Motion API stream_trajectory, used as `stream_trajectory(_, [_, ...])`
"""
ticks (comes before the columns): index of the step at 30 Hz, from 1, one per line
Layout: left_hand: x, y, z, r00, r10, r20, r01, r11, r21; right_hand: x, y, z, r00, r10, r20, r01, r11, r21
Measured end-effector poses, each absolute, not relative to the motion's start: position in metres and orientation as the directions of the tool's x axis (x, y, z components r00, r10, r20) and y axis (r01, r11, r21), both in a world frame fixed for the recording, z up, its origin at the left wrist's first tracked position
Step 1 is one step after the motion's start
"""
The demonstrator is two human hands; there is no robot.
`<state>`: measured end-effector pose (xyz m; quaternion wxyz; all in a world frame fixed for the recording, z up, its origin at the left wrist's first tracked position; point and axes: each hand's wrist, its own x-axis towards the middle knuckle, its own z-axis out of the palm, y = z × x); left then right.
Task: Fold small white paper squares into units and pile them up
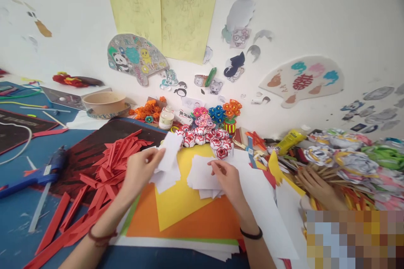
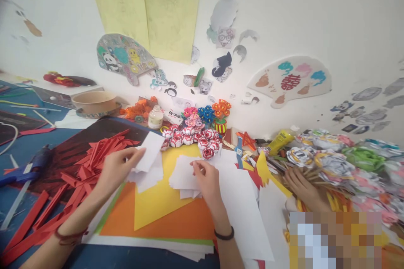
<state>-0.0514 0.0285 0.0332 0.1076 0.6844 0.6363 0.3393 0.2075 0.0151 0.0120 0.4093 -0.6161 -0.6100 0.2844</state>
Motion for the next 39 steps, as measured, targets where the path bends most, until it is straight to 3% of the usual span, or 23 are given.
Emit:
stream_trajectory(4, [-0.075, 0.003, 0.027, -0.098, 0.848, 0.521, 0.993, 0.045, 0.113, 0.219, 0.017, 0.002, 0.185, 0.95, 0.25, 0.804, 0.0, -0.594])
stream_trajectory(6, [-0.068, -0.007, 0.025, -0.024, 0.841, 0.541, 1.0, 0.013, 0.024, 0.219, 0.016, -0.006, 0.145, 0.945, 0.291, 0.88, 0.011, -0.475])
stream_trajectory(9, [-0.037, -0.007, 0.023, 0.207, 0.886, 0.415, 0.974, -0.226, -0.002, 0.215, 0.015, -0.015, 0.084, 0.951, 0.297, 0.923, 0.038, -0.382])
stream_trajectory(12, [0.0, 0.007, 0.019, 0.332, 0.91, 0.25, 0.925, -0.365, 0.101, 0.213, 0.014, -0.019, 0.06, 0.959, 0.276, 0.942, 0.036, -0.333])
stream_trajectory(16, [0.029, 0.023, 0.007, 0.252, 0.947, 0.199, 0.914, -0.3, 0.272, 0.213, 0.012, -0.021, 0.037, 0.964, 0.265, 0.948, 0.051, -0.316])
stream_trajectory(19, [0.032, 0.026, 0.001, 0.23, 0.953, 0.197, 0.902, -0.285, 0.325, 0.213, 0.011, -0.026, 0.036, 0.96, 0.278, 0.932, 0.068, -0.356])
stream_trajectory(23, [0.03, 0.027, 0.001, 0.234, 0.941, 0.243, 0.858, -0.318, 0.403, 0.214, 0.016, -0.027, 0.083, 0.954, 0.289, 0.868, 0.073, -0.49])
stream_trajectory(27, [0.031, 0.026, 0.009, 0.215, 0.911, 0.352, 0.855, -0.35, 0.383, 0.218, 0.02, -0.009, 0.18, 0.935, 0.305, 0.709, 0.091, -0.699])
stream_trajectory(31, [0.03, 0.027, 0.015, 0.125, 0.906, 0.404, 0.765, -0.347, 0.543, 0.221, 0.019, 0.01, 0.109, 0.992, 0.068, 0.26, 0.038, -0.965])
stream_trajectory(34, [0.025, 0.028, 0.016, 0.029, 0.916, 0.399, 0.637, -0.325, 0.699, 0.22, 0.017, 0.013, -0.006, 0.999, -0.038, 0.082, -0.037, -0.996])
stream_trajectory(39, [0.018, 0.029, 0.018, 0.029, 0.917, 0.397, 0.447, -0.367, 0.816, 0.215, 0.012, 0.013, 0.06, 0.998, 0.017, 0.15, 0.007, -0.989])
